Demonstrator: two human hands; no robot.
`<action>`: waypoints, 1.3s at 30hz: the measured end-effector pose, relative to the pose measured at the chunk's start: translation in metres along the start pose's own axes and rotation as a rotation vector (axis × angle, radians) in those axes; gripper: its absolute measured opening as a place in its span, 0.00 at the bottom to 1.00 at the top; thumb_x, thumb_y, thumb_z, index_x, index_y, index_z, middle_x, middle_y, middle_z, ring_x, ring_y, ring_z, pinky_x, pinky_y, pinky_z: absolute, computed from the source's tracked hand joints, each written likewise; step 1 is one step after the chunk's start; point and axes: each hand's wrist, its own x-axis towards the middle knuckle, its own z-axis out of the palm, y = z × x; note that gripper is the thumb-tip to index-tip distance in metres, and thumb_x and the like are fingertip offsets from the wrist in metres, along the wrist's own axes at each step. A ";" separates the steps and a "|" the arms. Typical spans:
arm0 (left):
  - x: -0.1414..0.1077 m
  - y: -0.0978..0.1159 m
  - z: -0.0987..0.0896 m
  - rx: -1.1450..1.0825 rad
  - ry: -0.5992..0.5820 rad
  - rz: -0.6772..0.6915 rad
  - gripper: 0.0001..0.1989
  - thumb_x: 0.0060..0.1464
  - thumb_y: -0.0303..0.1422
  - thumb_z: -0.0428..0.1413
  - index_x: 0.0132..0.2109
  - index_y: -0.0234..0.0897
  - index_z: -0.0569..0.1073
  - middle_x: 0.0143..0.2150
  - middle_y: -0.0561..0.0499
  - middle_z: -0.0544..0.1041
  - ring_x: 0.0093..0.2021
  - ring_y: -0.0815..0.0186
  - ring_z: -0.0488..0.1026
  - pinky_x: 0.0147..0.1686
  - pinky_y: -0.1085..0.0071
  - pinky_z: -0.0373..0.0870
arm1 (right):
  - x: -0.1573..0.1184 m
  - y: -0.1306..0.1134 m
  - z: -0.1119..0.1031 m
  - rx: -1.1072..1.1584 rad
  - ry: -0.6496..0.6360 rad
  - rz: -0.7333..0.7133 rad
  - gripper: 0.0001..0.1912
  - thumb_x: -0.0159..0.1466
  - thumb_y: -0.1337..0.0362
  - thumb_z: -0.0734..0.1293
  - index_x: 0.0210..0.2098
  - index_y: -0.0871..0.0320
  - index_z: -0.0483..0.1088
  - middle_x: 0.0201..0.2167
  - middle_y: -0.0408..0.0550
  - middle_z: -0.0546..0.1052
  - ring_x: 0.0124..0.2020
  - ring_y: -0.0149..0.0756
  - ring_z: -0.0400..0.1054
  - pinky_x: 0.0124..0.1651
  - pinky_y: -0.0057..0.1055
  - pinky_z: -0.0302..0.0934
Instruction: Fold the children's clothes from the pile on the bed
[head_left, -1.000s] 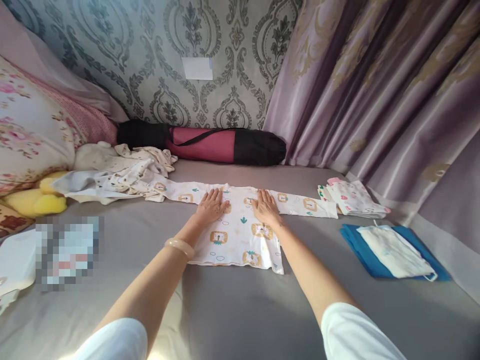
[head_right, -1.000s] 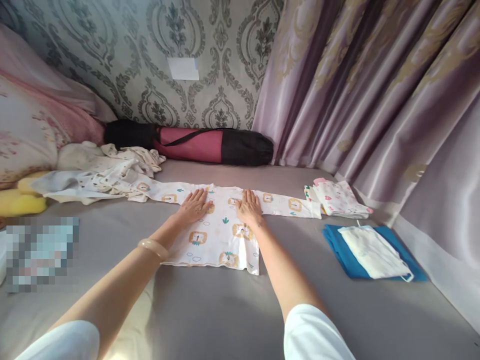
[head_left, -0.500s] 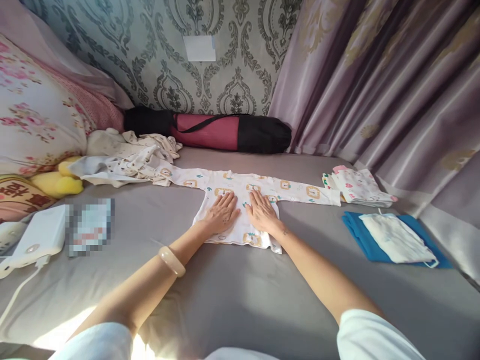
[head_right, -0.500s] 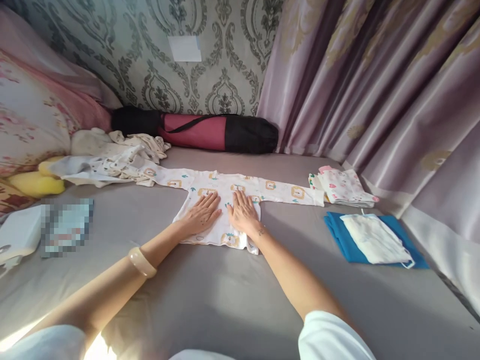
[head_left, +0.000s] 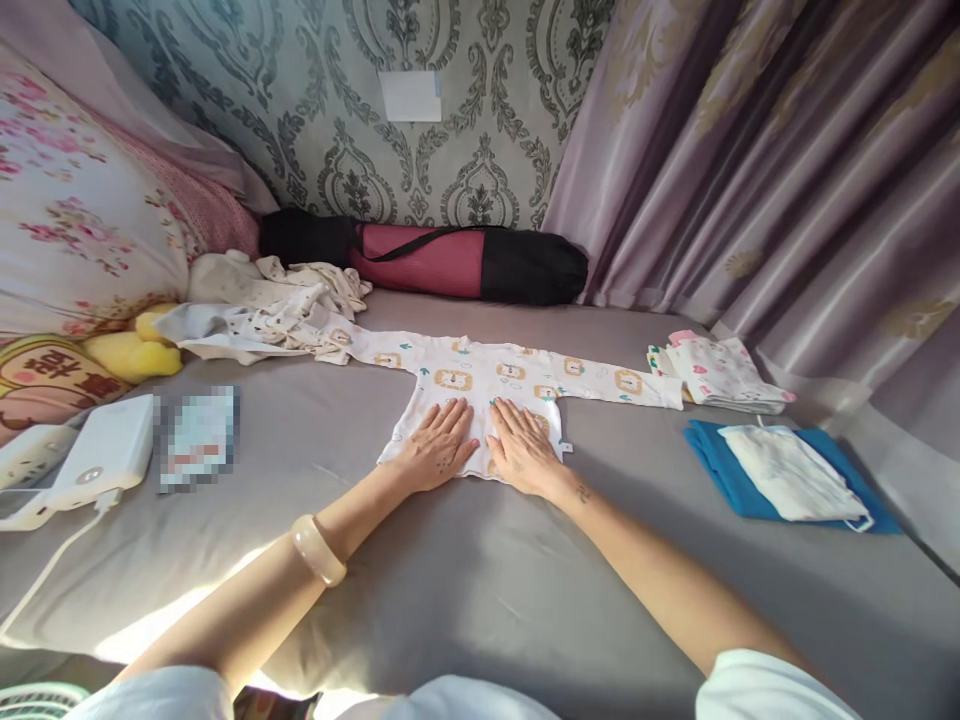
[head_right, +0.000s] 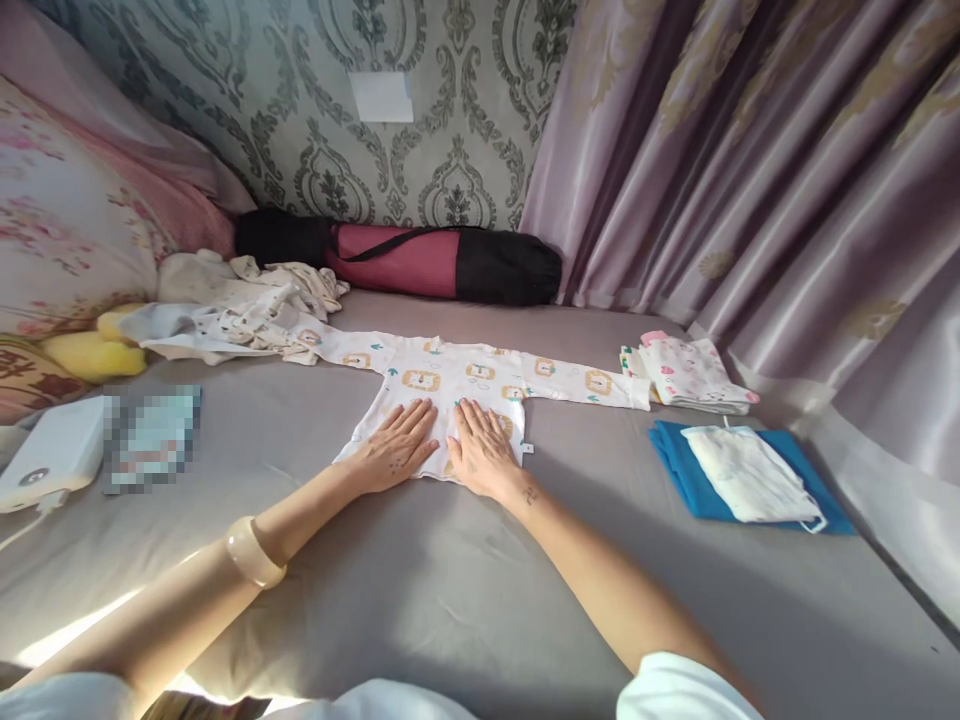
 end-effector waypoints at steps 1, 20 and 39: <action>-0.001 -0.001 -0.002 -0.004 -0.004 0.010 0.32 0.67 0.47 0.34 0.69 0.32 0.56 0.71 0.39 0.53 0.72 0.55 0.47 0.68 0.55 0.45 | -0.001 0.001 -0.003 0.019 -0.014 -0.007 0.32 0.71 0.57 0.49 0.69 0.69 0.49 0.72 0.57 0.46 0.72 0.44 0.37 0.72 0.42 0.33; -0.071 -0.041 -0.046 -0.326 -0.023 -0.624 0.21 0.54 0.52 0.46 0.44 0.42 0.68 0.34 0.50 0.76 0.36 0.58 0.73 0.33 0.68 0.65 | -0.100 0.029 -0.032 0.042 0.163 0.001 0.14 0.67 0.71 0.56 0.48 0.54 0.68 0.50 0.51 0.72 0.46 0.39 0.72 0.45 0.34 0.67; -0.073 -0.063 -0.046 -0.489 -0.053 -0.648 0.24 0.52 0.53 0.51 0.47 0.42 0.69 0.28 0.53 0.76 0.28 0.61 0.72 0.26 0.70 0.62 | -0.110 0.047 -0.049 -0.226 0.047 -0.124 0.23 0.64 0.80 0.55 0.51 0.54 0.69 0.46 0.50 0.73 0.43 0.38 0.69 0.43 0.34 0.65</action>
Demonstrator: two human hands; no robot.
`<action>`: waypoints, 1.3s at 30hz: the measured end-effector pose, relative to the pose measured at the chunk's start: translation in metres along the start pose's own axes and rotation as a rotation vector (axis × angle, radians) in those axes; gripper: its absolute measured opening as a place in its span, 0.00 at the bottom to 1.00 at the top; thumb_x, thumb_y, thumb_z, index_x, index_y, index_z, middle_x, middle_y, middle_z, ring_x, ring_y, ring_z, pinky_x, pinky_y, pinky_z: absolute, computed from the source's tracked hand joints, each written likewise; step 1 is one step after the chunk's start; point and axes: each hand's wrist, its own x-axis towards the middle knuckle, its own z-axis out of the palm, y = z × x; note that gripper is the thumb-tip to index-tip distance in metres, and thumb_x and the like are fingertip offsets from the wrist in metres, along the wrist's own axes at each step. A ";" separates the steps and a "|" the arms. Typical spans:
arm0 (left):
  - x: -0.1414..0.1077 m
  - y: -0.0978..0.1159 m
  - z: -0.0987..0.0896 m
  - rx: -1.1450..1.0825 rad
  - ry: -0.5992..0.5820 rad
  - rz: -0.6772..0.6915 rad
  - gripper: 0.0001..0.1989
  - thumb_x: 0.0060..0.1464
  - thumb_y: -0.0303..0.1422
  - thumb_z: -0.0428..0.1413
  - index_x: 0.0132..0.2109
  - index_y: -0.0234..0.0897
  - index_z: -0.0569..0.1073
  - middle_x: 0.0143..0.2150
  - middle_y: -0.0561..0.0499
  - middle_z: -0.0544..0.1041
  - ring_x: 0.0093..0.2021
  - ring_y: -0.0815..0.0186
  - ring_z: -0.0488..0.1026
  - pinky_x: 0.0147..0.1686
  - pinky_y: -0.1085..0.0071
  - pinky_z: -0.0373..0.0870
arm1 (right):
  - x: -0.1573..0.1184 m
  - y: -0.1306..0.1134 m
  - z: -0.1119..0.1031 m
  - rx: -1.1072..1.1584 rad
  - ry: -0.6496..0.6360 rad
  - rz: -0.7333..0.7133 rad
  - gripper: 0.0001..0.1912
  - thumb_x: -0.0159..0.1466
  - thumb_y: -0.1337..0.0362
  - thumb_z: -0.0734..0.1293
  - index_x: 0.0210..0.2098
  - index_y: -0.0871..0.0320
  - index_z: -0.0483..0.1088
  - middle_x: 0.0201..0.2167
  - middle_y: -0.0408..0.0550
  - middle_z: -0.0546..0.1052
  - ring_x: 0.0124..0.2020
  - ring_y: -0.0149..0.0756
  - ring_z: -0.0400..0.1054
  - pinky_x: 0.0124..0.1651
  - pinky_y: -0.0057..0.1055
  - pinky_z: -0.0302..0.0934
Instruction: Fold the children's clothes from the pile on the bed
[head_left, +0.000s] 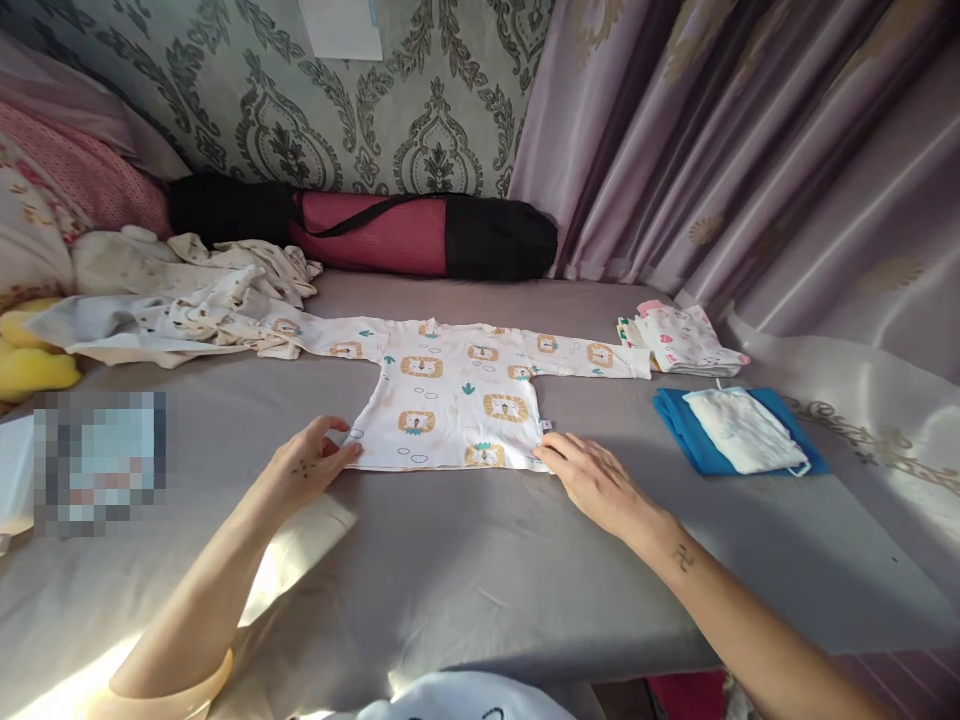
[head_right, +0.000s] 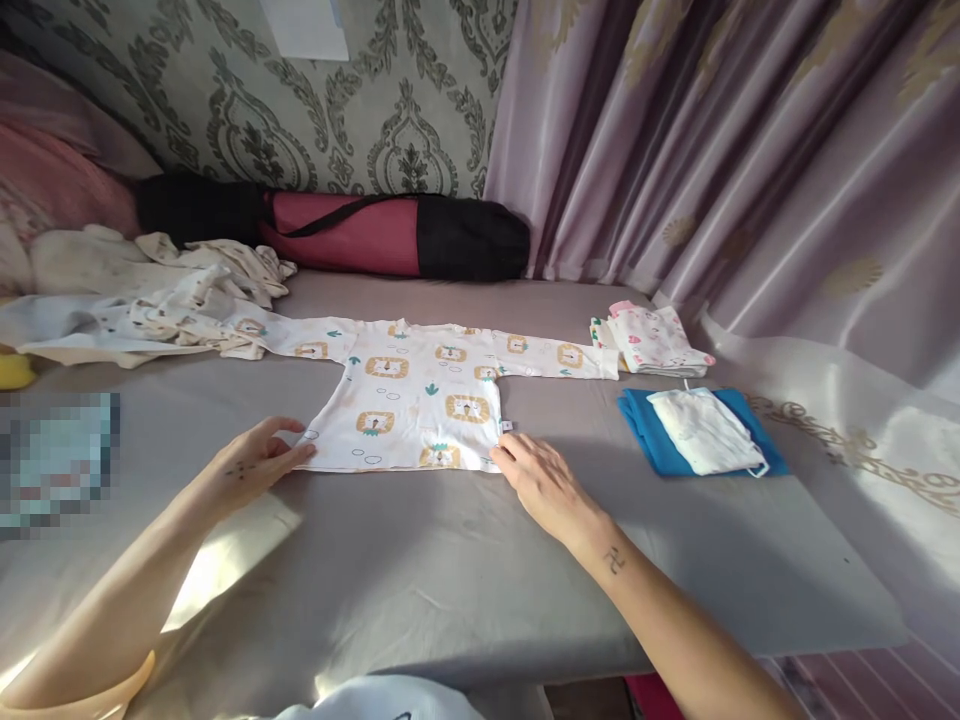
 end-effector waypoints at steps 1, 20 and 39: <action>0.000 -0.001 0.000 0.017 0.008 0.008 0.23 0.52 0.53 0.51 0.47 0.42 0.69 0.28 0.53 0.75 0.28 0.61 0.72 0.26 0.69 0.63 | 0.001 0.001 -0.001 0.000 0.000 0.002 0.25 0.63 0.80 0.54 0.53 0.53 0.67 0.48 0.50 0.72 0.44 0.38 0.69 0.44 0.35 0.65; -0.018 0.074 0.039 0.255 -0.109 0.867 0.17 0.67 0.29 0.37 0.47 0.36 0.70 0.41 0.44 0.71 0.41 0.62 0.69 0.42 0.65 0.68 | 0.014 0.020 -0.003 0.435 0.056 -0.002 0.19 0.69 0.72 0.54 0.52 0.53 0.69 0.46 0.48 0.77 0.47 0.38 0.71 0.48 0.35 0.66; 0.075 0.078 0.075 0.453 0.242 0.327 0.36 0.65 0.48 0.39 0.67 0.22 0.55 0.70 0.30 0.54 0.70 0.43 0.47 0.65 0.46 0.45 | 0.124 -0.011 0.048 0.139 0.013 0.266 0.33 0.72 0.54 0.47 0.69 0.69 0.50 0.71 0.59 0.47 0.72 0.47 0.39 0.71 0.48 0.35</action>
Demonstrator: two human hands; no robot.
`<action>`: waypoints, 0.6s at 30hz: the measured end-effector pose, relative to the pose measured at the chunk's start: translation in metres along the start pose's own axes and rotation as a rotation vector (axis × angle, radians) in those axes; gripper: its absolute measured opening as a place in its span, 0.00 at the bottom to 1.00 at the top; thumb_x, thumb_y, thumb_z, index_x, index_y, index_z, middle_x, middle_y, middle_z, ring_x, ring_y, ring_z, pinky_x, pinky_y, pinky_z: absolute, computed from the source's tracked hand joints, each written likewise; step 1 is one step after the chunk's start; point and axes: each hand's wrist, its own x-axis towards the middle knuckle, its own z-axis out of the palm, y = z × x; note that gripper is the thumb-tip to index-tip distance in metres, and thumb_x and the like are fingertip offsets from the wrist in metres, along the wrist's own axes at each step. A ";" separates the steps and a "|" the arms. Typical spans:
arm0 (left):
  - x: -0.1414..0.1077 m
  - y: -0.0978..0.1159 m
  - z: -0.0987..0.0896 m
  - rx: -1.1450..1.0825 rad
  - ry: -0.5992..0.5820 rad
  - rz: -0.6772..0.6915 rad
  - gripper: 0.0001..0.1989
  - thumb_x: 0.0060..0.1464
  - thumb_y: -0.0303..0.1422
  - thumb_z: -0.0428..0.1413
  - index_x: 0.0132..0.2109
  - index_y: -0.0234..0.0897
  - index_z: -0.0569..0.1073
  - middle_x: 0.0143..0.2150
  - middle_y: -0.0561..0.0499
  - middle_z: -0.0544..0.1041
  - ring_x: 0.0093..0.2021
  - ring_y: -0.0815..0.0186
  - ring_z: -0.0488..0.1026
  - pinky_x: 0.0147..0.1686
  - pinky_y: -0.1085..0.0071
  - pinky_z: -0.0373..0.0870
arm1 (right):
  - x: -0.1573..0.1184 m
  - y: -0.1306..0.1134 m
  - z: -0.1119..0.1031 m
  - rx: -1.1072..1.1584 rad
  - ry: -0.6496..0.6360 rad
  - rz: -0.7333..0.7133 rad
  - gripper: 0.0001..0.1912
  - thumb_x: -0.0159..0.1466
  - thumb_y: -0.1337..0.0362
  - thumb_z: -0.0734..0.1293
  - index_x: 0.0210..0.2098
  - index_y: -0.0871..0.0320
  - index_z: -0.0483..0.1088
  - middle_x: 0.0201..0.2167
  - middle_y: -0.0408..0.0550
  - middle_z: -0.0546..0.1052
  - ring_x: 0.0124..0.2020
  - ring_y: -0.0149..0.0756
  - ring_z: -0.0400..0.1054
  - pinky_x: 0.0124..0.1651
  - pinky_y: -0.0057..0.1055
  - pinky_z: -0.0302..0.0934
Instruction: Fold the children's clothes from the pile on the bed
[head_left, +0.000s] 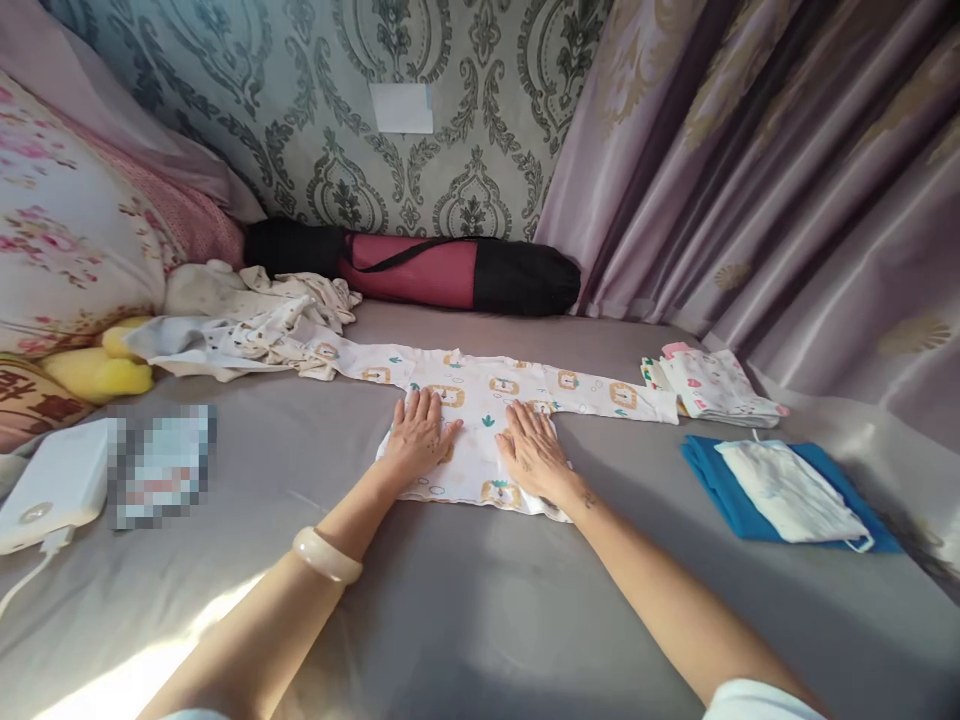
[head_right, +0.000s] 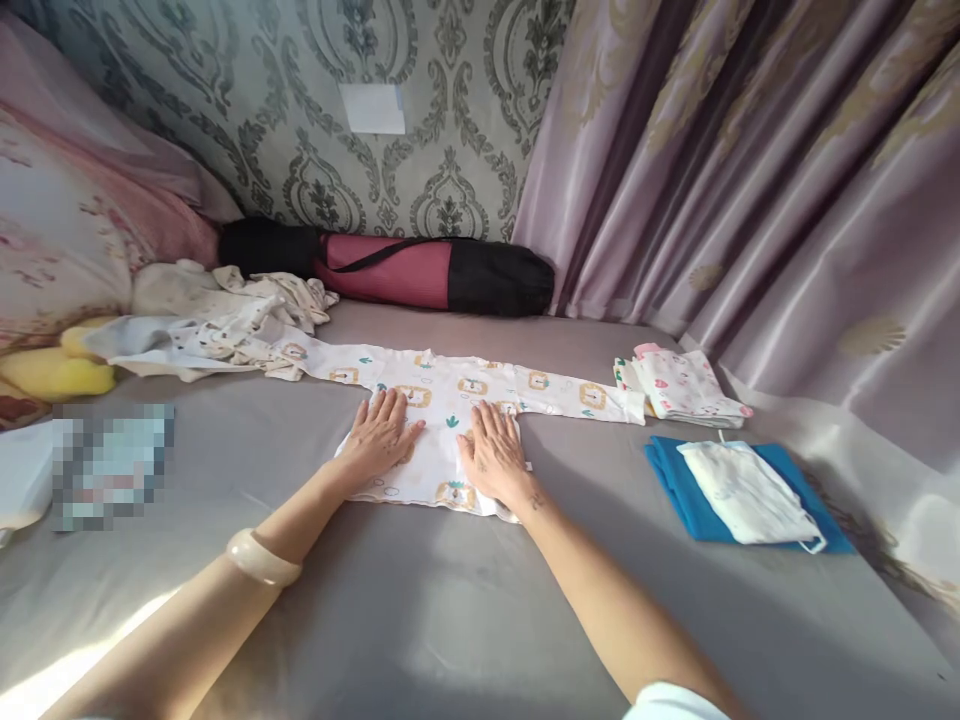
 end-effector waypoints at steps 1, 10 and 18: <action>0.001 -0.003 -0.001 -0.012 -0.023 0.011 0.35 0.64 0.48 0.39 0.67 0.25 0.57 0.70 0.32 0.54 0.70 0.44 0.48 0.65 0.46 0.46 | 0.000 0.002 0.000 0.003 -0.021 0.001 0.34 0.72 0.53 0.47 0.69 0.69 0.50 0.71 0.58 0.46 0.72 0.47 0.38 0.71 0.47 0.35; 0.013 -0.043 -0.034 -0.048 0.085 -0.359 0.20 0.62 0.41 0.43 0.42 0.32 0.74 0.45 0.33 0.76 0.47 0.48 0.72 0.44 0.57 0.67 | -0.006 0.025 -0.007 -0.007 0.037 0.027 0.35 0.72 0.52 0.45 0.69 0.71 0.49 0.71 0.59 0.46 0.72 0.45 0.38 0.71 0.45 0.35; 0.026 -0.049 -0.040 -0.287 -0.073 -0.435 0.11 0.55 0.39 0.51 0.35 0.37 0.73 0.37 0.44 0.79 0.40 0.57 0.74 0.35 0.69 0.64 | -0.007 0.032 0.007 -0.060 0.085 -0.001 0.34 0.72 0.53 0.46 0.67 0.72 0.53 0.70 0.61 0.51 0.71 0.46 0.42 0.71 0.44 0.40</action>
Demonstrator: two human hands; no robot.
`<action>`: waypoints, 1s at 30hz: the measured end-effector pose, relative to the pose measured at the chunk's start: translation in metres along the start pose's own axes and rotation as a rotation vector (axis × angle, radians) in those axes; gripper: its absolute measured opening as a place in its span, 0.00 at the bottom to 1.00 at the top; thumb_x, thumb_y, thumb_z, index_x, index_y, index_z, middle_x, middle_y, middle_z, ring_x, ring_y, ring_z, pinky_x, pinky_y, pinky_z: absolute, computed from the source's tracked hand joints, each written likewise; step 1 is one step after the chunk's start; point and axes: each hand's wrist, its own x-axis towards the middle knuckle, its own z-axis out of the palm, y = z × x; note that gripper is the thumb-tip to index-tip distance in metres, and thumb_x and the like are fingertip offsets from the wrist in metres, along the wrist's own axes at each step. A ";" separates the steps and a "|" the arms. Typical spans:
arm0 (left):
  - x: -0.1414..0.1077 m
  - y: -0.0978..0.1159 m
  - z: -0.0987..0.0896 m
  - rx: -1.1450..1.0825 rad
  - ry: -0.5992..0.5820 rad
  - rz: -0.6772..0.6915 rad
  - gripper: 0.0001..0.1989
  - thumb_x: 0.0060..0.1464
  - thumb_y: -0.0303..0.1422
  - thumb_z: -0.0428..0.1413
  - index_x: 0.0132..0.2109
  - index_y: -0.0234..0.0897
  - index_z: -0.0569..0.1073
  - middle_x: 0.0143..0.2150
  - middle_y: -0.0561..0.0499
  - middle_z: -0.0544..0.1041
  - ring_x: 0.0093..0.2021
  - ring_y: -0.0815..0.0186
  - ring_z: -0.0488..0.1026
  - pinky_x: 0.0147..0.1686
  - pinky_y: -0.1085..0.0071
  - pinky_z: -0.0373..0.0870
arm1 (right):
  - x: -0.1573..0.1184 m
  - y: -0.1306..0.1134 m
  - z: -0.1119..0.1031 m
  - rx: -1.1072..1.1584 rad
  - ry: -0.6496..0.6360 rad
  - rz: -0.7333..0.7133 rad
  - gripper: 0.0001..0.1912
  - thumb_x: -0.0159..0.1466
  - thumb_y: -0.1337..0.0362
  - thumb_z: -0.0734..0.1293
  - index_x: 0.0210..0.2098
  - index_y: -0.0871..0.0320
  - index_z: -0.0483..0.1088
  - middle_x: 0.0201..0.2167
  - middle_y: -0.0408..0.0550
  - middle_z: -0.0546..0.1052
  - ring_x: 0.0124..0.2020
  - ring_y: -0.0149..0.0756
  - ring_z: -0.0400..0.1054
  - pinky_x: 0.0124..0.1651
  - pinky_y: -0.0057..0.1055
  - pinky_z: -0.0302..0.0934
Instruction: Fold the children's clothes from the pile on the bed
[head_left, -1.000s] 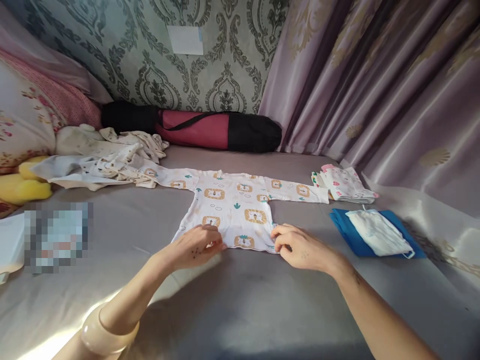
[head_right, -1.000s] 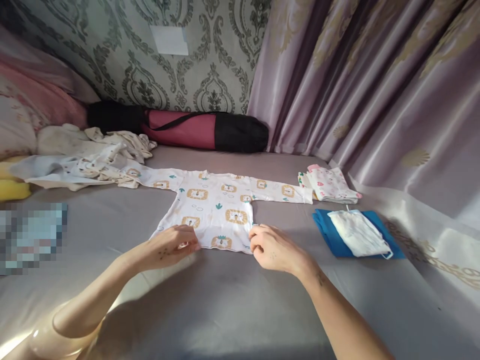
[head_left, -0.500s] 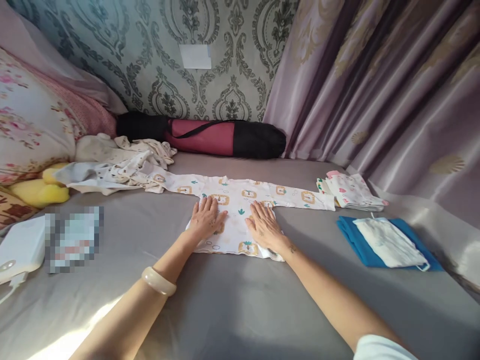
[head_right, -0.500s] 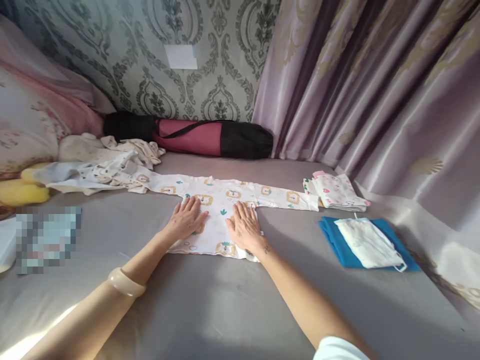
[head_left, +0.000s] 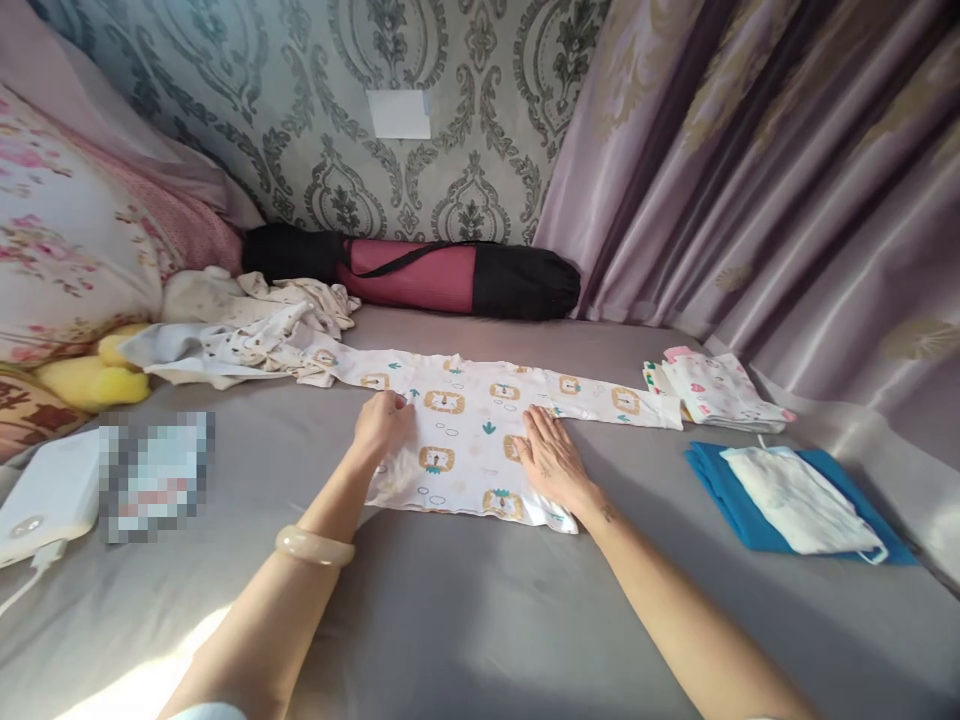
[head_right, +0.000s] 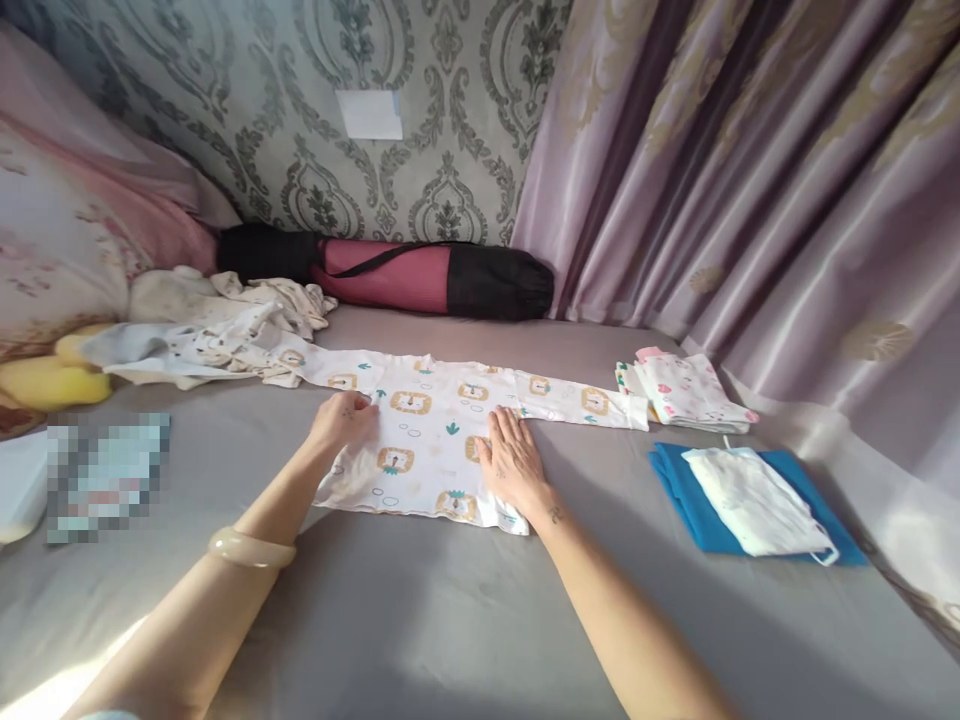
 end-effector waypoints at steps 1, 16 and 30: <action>-0.002 0.002 -0.001 0.007 0.031 -0.010 0.11 0.55 0.39 0.50 0.37 0.37 0.73 0.38 0.43 0.79 0.41 0.57 0.75 0.35 0.68 0.63 | 0.001 0.000 0.001 -0.003 0.011 -0.006 0.34 0.72 0.53 0.46 0.67 0.72 0.54 0.70 0.61 0.51 0.71 0.46 0.43 0.70 0.45 0.40; -0.007 -0.012 0.003 0.030 0.239 0.097 0.17 0.57 0.30 0.46 0.52 0.38 0.70 0.51 0.38 0.71 0.51 0.51 0.70 0.45 0.59 0.68 | 0.000 -0.006 -0.007 -0.009 0.000 0.023 0.33 0.72 0.54 0.48 0.68 0.71 0.52 0.71 0.61 0.48 0.72 0.47 0.40 0.71 0.47 0.39; -0.006 0.010 0.030 0.355 -0.147 0.466 0.31 0.64 0.46 0.36 0.69 0.37 0.56 0.71 0.38 0.53 0.71 0.48 0.48 0.63 0.41 0.48 | -0.002 -0.002 -0.011 0.212 -0.040 -0.054 0.30 0.72 0.55 0.48 0.67 0.66 0.56 0.70 0.57 0.52 0.71 0.42 0.42 0.72 0.45 0.36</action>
